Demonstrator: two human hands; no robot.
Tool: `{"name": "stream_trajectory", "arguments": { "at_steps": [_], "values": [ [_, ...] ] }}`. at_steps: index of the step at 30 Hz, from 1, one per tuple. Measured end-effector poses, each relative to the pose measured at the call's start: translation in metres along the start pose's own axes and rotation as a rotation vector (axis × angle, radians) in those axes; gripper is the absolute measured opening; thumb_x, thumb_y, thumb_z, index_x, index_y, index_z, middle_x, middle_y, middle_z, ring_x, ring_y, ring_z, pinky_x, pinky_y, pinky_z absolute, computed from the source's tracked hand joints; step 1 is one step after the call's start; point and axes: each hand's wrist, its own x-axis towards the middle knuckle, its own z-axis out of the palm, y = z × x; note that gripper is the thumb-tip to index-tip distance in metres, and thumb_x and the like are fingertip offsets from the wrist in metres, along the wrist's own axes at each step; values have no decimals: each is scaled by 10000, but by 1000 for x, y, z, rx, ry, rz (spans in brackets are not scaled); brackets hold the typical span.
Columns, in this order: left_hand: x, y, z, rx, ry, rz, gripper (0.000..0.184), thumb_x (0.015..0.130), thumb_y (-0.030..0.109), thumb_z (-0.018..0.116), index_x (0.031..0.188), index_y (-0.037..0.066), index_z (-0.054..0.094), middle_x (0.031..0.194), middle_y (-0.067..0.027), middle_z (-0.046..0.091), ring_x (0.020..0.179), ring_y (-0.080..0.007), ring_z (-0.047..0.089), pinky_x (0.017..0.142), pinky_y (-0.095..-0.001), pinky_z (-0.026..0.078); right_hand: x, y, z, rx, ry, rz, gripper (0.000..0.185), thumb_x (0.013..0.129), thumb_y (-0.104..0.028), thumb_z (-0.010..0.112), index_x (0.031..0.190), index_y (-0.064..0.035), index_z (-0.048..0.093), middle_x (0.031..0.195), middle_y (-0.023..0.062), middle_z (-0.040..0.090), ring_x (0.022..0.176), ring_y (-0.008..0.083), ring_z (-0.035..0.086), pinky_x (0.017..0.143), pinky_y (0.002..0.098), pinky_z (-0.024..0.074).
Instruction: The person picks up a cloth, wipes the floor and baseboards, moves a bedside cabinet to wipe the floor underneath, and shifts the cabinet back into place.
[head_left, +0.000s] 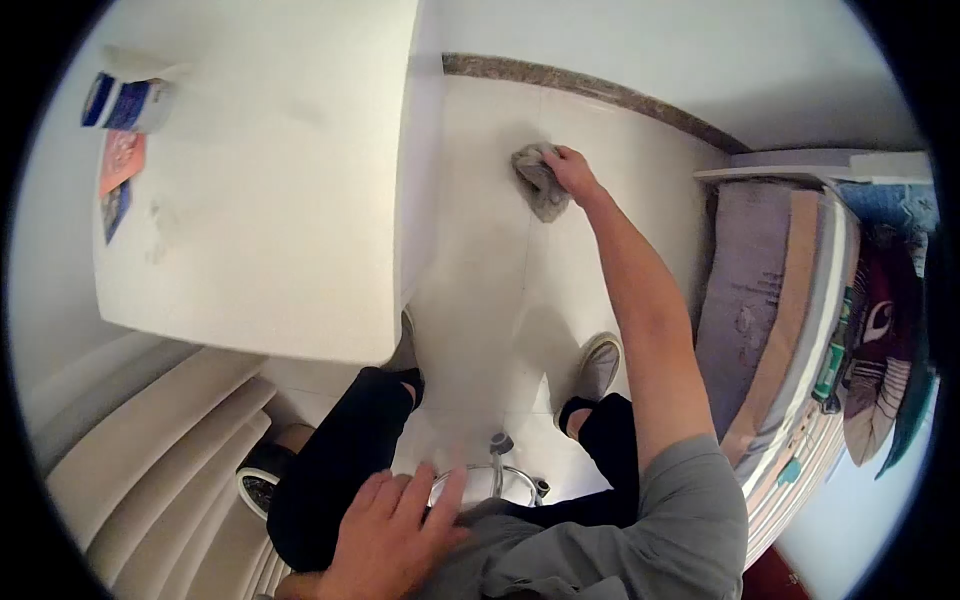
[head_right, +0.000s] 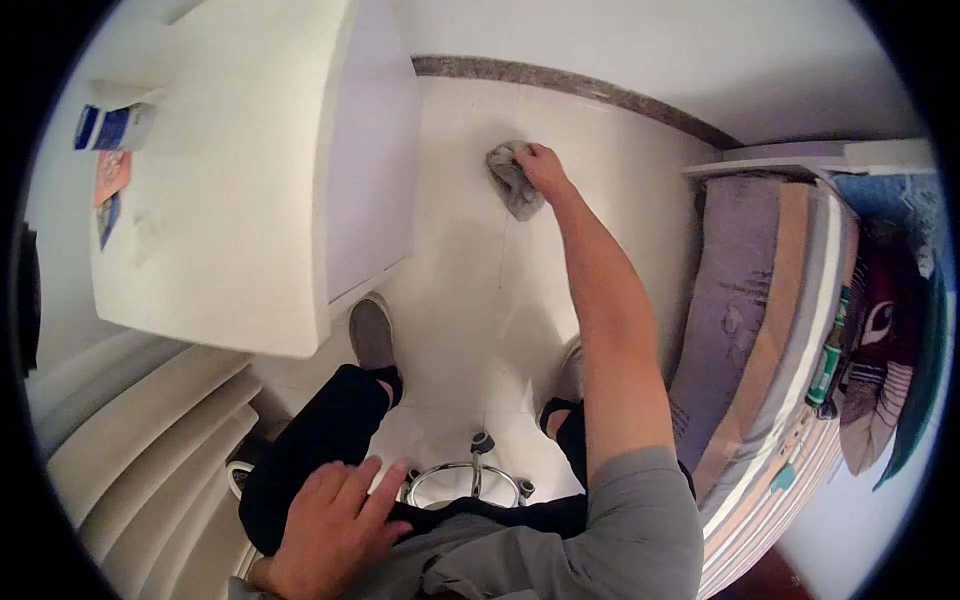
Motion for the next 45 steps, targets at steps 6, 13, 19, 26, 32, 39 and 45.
{"name": "stream_trajectory", "arguments": {
  "at_steps": [6,13,19,26,32,39,45],
  "values": [
    [16,-1,-10,-64,18,0,663,805,191,769,1404,75,511,1273,-154,577,1092,-323,593,954,-473,500,-109,46,109,-808,120,-329,602,772,-162,759,1339,-113,564,1360,170,541,1232,368,555,997,475,517],
    [8,13,-23,-14,187,19,721,728,249,841,1368,71,560,1153,-106,661,1011,-291,647,922,-423,503,-282,152,150,-588,-290,-109,584,723,-118,737,1292,-101,611,1263,173,616,1157,375,610,981,472,517],
    [11,-7,-19,-281,933,38,255,899,95,723,1145,35,690,923,-123,723,813,-231,700,755,-352,552,-323,145,130,-567,-666,121,747,729,-278,807,1383,-20,555,1327,241,634,1232,400,605,1046,444,495],
    [43,-88,-32,-1528,1101,-70,213,1015,242,591,962,35,597,805,-17,626,721,-135,588,710,-306,497,-260,2,78,-151,-380,32,454,878,-268,766,1206,9,618,984,120,696,862,213,678,828,369,577],
    [47,-148,-32,-1735,1476,-585,384,1030,325,513,1292,44,502,1200,-112,562,1053,-221,560,870,-401,506,-269,-241,89,393,-125,-87,493,1027,-342,593,1341,32,519,1123,163,659,968,265,675,791,421,617],
    [66,-137,-35,-2125,1164,-408,714,1044,442,509,1605,138,188,1626,-109,206,1434,-322,317,1167,-601,324,-268,-288,119,164,44,-174,572,990,-400,645,1288,81,559,1103,171,679,935,263,704,809,461,615],
    [115,-176,-14,-2244,982,-331,837,1019,538,499,1631,153,78,1695,-167,65,1550,-365,130,1175,-684,221,-232,-278,106,-13,31,-120,533,955,-447,693,1071,72,661,953,166,690,768,244,665,618,419,603]
  ]
}}
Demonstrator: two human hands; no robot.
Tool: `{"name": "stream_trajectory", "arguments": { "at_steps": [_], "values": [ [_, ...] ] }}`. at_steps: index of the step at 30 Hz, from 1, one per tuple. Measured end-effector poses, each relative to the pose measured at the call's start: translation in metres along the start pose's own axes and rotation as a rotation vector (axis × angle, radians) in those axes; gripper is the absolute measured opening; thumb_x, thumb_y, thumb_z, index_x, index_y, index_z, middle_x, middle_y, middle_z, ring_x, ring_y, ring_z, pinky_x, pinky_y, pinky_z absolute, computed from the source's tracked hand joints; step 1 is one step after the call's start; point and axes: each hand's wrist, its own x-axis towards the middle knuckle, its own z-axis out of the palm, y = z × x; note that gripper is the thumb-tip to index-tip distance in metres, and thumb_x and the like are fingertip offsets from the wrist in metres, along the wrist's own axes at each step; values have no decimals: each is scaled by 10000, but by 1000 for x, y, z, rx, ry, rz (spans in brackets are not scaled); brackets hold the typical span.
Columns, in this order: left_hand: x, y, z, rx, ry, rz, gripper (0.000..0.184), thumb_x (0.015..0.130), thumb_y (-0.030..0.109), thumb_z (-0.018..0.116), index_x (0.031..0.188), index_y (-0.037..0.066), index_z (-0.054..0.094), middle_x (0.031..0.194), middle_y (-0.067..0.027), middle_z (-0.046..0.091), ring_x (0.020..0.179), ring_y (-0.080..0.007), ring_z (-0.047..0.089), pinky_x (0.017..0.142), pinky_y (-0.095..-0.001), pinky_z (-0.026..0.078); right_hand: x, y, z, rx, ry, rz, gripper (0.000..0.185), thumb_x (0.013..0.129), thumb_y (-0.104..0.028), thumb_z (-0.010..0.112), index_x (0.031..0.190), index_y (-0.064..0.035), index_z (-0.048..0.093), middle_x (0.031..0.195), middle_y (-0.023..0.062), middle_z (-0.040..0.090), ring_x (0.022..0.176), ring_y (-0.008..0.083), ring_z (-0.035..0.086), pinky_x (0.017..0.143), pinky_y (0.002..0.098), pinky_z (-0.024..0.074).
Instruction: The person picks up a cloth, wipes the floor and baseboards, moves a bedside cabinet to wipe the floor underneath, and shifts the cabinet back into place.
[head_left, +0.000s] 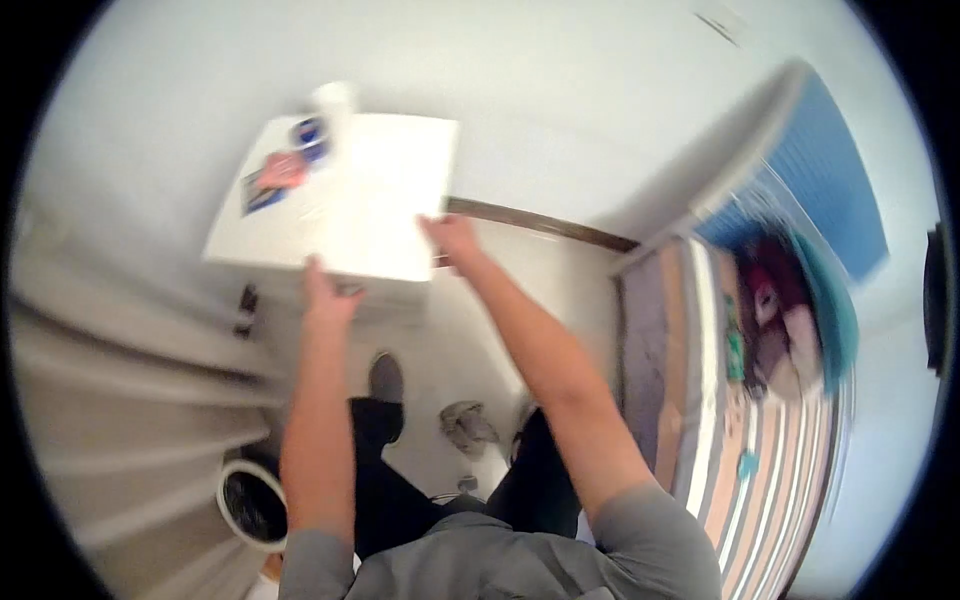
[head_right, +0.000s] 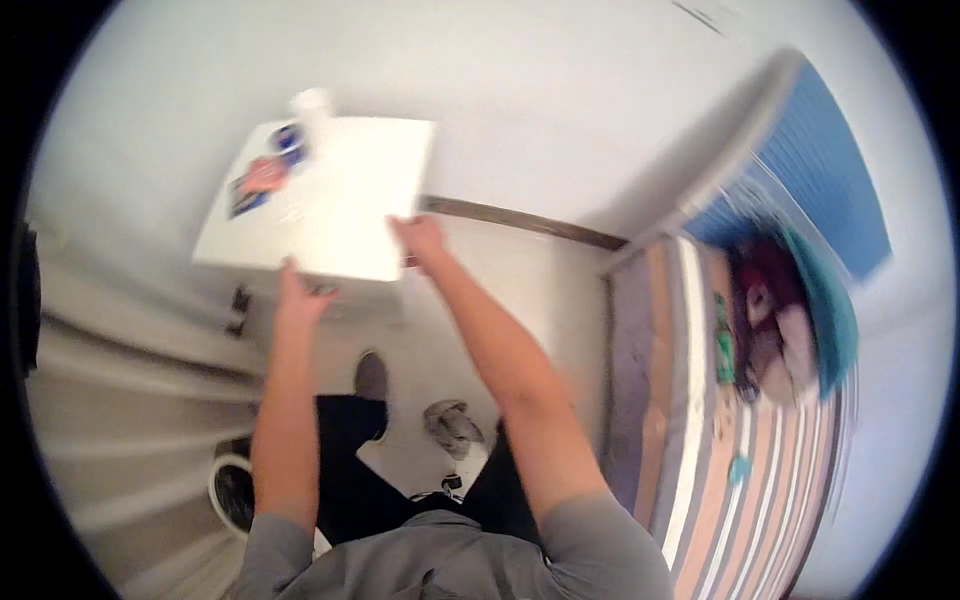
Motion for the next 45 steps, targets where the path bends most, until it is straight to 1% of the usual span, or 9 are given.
{"name": "stream_trajectory", "arguments": {
  "at_steps": [1,2,6,12,19,22,25,37,45],
  "values": [
    [-10,2,9,-17,47,-32,865,1006,553,533,1625,119,113,1686,-190,69,1545,-383,125,1174,-688,228,0,4,0,38,11,4,521,932,-436,723,1049,69,666,948,165,698,772,240,679,593,412,599],
    [-10,1,18,-68,64,-65,875,999,565,546,1621,109,133,1677,-195,87,1540,-397,119,1174,-686,232,15,20,4,156,21,-54,519,886,-436,753,907,79,697,780,137,708,596,255,687,506,403,595],
    [17,-19,22,21,-5,-90,883,966,668,526,1613,155,211,1665,-176,163,1530,-417,161,1177,-722,149,19,37,3,269,9,-19,501,882,-400,759,851,96,692,800,197,716,624,256,708,456,396,569],
    [34,-25,24,132,-36,-62,839,970,721,435,1589,173,293,1662,-163,230,1524,-441,178,1151,-765,117,7,44,14,214,157,-27,598,815,-433,802,1032,87,604,928,233,711,709,308,735,473,413,572],
    [35,-29,31,123,27,-48,837,978,742,374,1583,168,305,1657,-156,250,1524,-449,173,1158,-763,98,15,40,5,271,44,-18,640,776,-385,815,1114,62,507,999,219,680,790,344,729,478,440,581],
    [40,-28,20,102,-6,-92,847,971,747,393,1582,167,305,1651,-166,252,1518,-445,194,1162,-758,108,13,39,2,206,0,-9,633,783,-361,806,1133,65,494,1011,225,680,784,340,731,488,441,595],
    [41,-29,20,83,-11,-79,848,960,748,433,1593,203,287,1656,-155,232,1520,-398,215,1168,-740,128,11,36,0,279,20,-20,560,814,-330,830,1067,51,507,921,203,670,624,258,672,388,390,503],
    [-16,-40,33,91,-30,-112,863,979,648,534,1588,115,235,1627,-192,185,1507,-410,219,1172,-710,227,-13,32,-40,339,-44,31,518,821,-294,827,1057,61,533,830,170,675,539,223,637,347,377,456],
    [-76,-55,42,46,-93,-126,770,1001,525,595,1548,82,282,1549,-183,269,1446,-391,298,1166,-669,313,-64,14,-87,325,-16,17,388,850,-241,793,955,98,638,762,164,680,480,218,615,349,375,431]
  ]
}}
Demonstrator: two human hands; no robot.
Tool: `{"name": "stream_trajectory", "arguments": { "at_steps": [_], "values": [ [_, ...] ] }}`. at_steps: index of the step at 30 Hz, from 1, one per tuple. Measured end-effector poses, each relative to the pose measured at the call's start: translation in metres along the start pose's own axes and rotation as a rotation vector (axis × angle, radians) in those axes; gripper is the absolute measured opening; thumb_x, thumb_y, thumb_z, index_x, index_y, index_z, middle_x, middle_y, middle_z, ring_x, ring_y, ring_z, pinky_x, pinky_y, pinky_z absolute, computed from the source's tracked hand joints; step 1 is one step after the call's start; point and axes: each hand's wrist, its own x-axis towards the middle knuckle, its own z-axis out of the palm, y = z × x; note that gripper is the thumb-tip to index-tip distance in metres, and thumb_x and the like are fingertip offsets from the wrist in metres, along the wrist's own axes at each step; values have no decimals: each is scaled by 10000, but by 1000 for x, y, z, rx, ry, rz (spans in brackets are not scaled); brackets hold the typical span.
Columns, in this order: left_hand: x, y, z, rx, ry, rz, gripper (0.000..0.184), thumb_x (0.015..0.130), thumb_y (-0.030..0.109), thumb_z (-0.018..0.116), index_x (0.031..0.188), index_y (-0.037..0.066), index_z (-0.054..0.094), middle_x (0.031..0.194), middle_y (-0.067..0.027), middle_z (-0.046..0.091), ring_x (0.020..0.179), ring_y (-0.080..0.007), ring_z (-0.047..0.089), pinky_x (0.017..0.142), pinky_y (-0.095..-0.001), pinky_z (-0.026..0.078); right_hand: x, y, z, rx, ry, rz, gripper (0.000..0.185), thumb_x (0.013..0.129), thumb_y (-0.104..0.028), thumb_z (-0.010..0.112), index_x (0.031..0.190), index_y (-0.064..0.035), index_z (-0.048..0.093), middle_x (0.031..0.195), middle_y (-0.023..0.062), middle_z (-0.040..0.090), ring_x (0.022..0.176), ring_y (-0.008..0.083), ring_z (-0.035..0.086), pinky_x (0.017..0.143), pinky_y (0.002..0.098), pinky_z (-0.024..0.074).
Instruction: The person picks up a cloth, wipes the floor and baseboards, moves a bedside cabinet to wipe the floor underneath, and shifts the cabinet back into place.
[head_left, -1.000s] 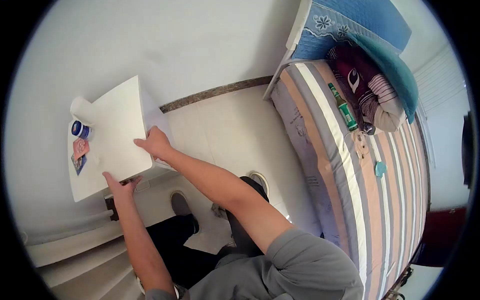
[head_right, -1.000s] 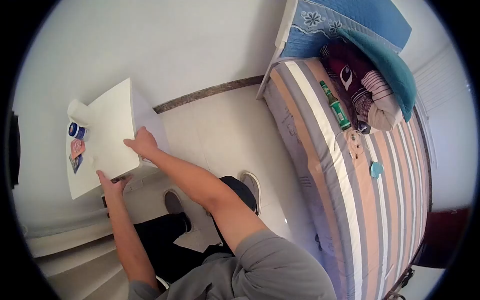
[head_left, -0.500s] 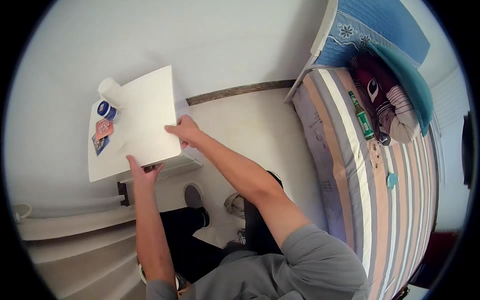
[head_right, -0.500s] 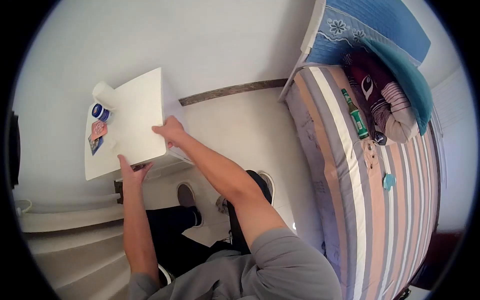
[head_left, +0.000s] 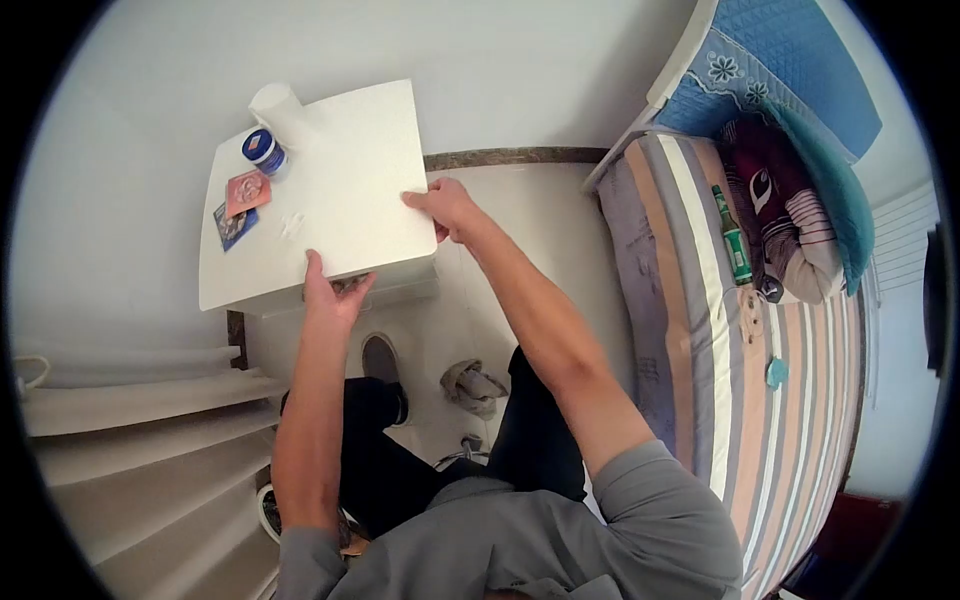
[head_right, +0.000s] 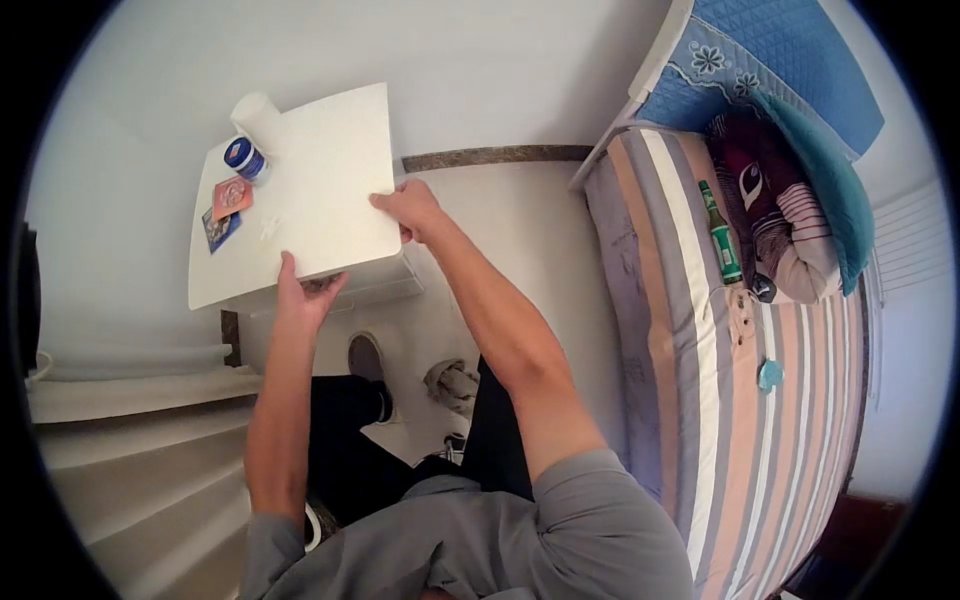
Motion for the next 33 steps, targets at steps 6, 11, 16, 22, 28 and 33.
{"name": "stream_trajectory", "arguments": {
  "at_steps": [6,11,16,22,28,33],
  "values": [
    [-47,-22,8,-31,-56,-30,731,994,453,649,1527,74,321,1508,-153,332,1407,-375,344,1185,-611,321,-36,-15,-35,-29,19,-37,368,848,-242,786,964,83,659,751,147,682,481,212,613,349,364,402],
    [-110,-53,19,17,-71,12,821,956,433,712,1538,47,280,1570,-178,268,1427,-382,327,1233,-540,275,-68,-16,-73,15,-23,-70,394,843,-266,772,998,80,662,804,150,695,547,220,640,403,366,442],
    [-160,-78,19,84,-72,12,965,928,414,754,1598,64,155,1654,-183,126,1534,-339,166,1252,-482,206,-102,-17,-110,8,-52,-79,438,868,-304,766,1105,53,672,911,150,723,661,237,683,486,416,494],
    [-197,-113,20,207,-281,-28,1068,929,403,753,1625,53,23,1692,-196,-8,1581,-279,-6,1267,-473,119,-135,-24,-158,6,-47,-86,447,914,-293,726,1206,35,646,998,137,725,775,229,694,606,388,513],
    [-216,-129,16,278,-324,-40,1001,962,332,715,1618,31,21,1695,-177,45,1581,-282,30,1265,-487,127,-158,-26,-177,-39,-5,-118,498,923,-295,721,1242,71,608,1042,158,712,832,235,687,686,394,521],
    [-191,-108,-21,461,-352,-101,764,985,203,619,1577,-1,183,1614,-191,293,1504,-335,290,1201,-534,308,-166,-27,-181,-33,44,-100,524,896,-313,766,1222,69,616,1038,153,713,834,239,691,660,380,531]
  ]
}}
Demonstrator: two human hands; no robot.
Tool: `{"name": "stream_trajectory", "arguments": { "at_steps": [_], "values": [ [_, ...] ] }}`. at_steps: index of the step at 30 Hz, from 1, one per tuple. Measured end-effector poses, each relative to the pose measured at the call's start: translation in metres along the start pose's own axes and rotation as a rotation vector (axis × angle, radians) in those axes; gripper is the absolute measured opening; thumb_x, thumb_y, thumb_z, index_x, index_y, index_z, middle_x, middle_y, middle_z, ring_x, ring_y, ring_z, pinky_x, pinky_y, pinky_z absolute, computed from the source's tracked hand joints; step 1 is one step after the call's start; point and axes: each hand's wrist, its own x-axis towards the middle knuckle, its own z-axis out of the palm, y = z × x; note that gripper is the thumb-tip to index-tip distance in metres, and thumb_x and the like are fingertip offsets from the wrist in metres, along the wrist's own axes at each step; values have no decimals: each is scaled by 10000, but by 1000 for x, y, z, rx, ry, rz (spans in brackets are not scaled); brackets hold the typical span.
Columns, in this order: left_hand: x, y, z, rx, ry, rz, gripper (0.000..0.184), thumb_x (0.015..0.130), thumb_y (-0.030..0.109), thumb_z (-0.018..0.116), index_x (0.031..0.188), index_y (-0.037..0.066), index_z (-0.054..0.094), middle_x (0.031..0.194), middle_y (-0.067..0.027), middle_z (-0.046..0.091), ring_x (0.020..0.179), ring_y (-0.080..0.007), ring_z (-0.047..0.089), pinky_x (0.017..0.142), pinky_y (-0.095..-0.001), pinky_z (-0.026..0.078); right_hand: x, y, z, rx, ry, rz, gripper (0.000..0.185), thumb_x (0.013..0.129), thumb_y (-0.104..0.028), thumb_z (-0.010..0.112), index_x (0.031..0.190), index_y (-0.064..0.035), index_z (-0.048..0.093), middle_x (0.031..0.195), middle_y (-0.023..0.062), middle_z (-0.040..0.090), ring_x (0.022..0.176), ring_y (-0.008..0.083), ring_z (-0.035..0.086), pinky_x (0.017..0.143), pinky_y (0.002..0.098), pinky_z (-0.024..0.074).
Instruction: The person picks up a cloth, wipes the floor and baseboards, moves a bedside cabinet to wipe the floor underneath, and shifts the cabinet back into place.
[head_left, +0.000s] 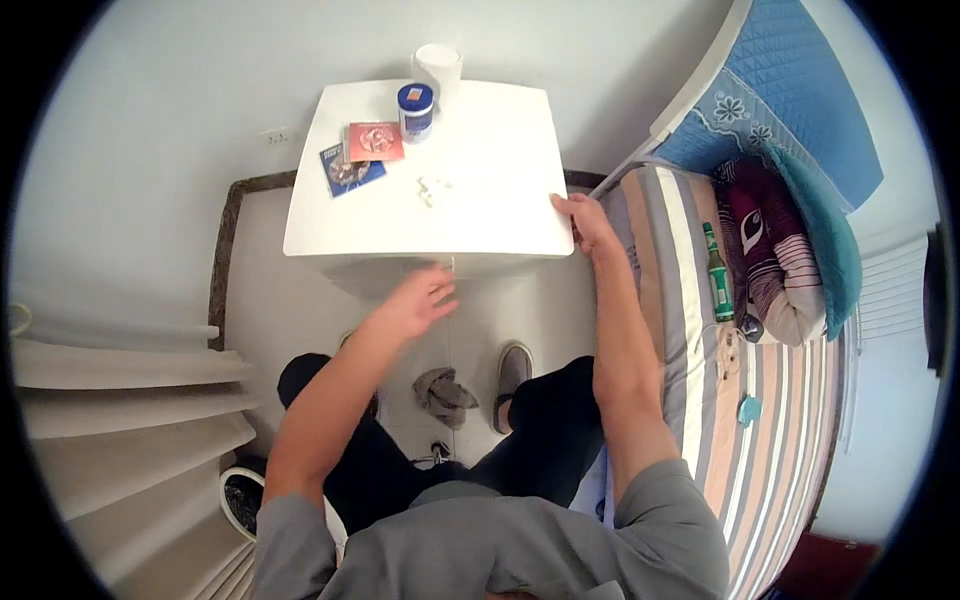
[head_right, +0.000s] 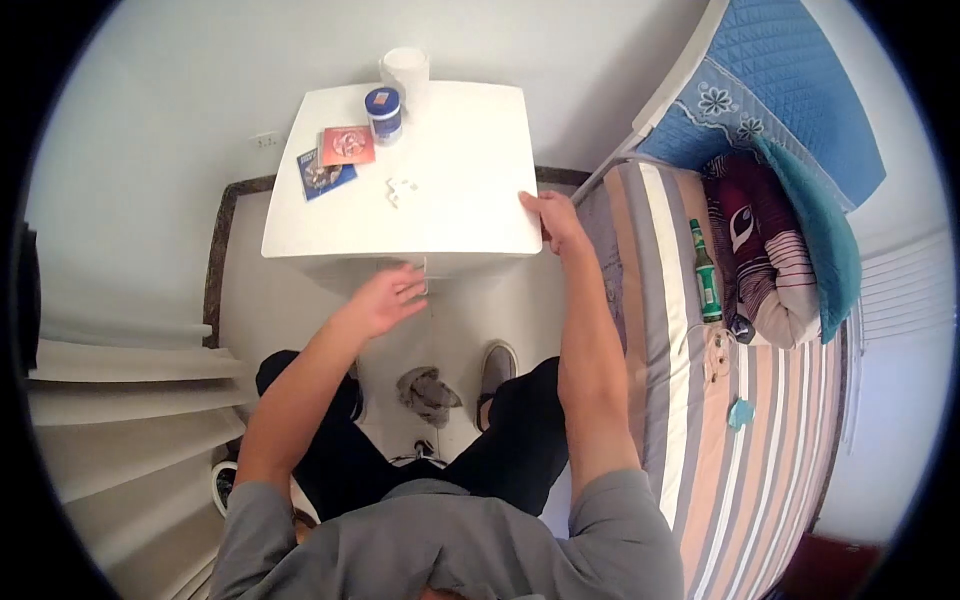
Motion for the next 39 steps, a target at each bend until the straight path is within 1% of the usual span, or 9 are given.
{"name": "stream_trajectory", "arguments": {
  "at_steps": [3,5,8,12,14,17,25,31,39],
  "values": [
    [-10,13,-56,-125,306,3,437,1017,209,515,1388,-20,484,1330,-207,591,1210,-372,603,990,-535,534,11,11,-2,0,24,-12,553,880,-346,784,1204,70,620,1027,155,714,823,238,692,653,389,536],
    [20,15,-150,-196,589,115,348,1032,279,491,1228,2,567,1134,-181,640,973,-335,651,864,-520,566,11,19,1,-10,67,-56,543,872,-378,782,1151,68,649,980,159,716,797,235,695,636,392,539],
    [1,75,-212,-390,880,406,511,1031,428,501,1362,39,488,1344,-180,539,1163,-309,577,956,-530,510,-6,17,6,-163,188,-99,541,888,-422,749,1084,77,676,917,165,719,774,235,699,634,392,546],
    [-50,134,-179,-268,591,431,679,1028,501,479,1540,77,342,1585,-198,334,1433,-358,386,1117,-626,358,-39,6,14,-245,224,24,591,916,-479,703,1115,76,663,955,194,712,753,251,690,558,379,548],
    [-51,150,-168,-103,224,263,800,1013,574,479,1618,117,223,1678,-189,169,1533,-418,196,1162,-723,179,-37,24,21,-220,296,-31,575,913,-487,704,1041,72,666,905,192,702,704,252,684,475,385,519],
    [-46,141,-111,69,388,300,843,987,612,531,1593,87,271,1658,-185,233,1509,-455,211,1133,-774,140,-14,55,30,-299,418,-176,651,908,-542,661,1033,96,692,869,237,722,744,322,724,702,437,562],
    [-46,139,-127,119,234,328,790,1004,550,559,1587,94,284,1638,-198,268,1482,-477,260,1102,-790,194,-21,38,31,150,470,-4,550,825,-480,791,828,61,691,779,163,705,684,270,687,583,447,535],
    [-59,125,-103,168,124,325,736,1021,514,550,1573,94,301,1606,-172,341,1468,-457,306,1101,-792,200,-16,34,-6,159,355,-7,528,800,-396,837,988,67,667,917,166,707,744,237,670,597,426,516],
    [-43,93,-35,211,106,312,709,1015,509,566,1552,105,341,1578,-170,381,1441,-428,360,1102,-755,265,1,34,-89,321,446,-33,369,748,-218,722,902,117,715,823,172,716,696,260,675,611,417,500]
  ]
}}
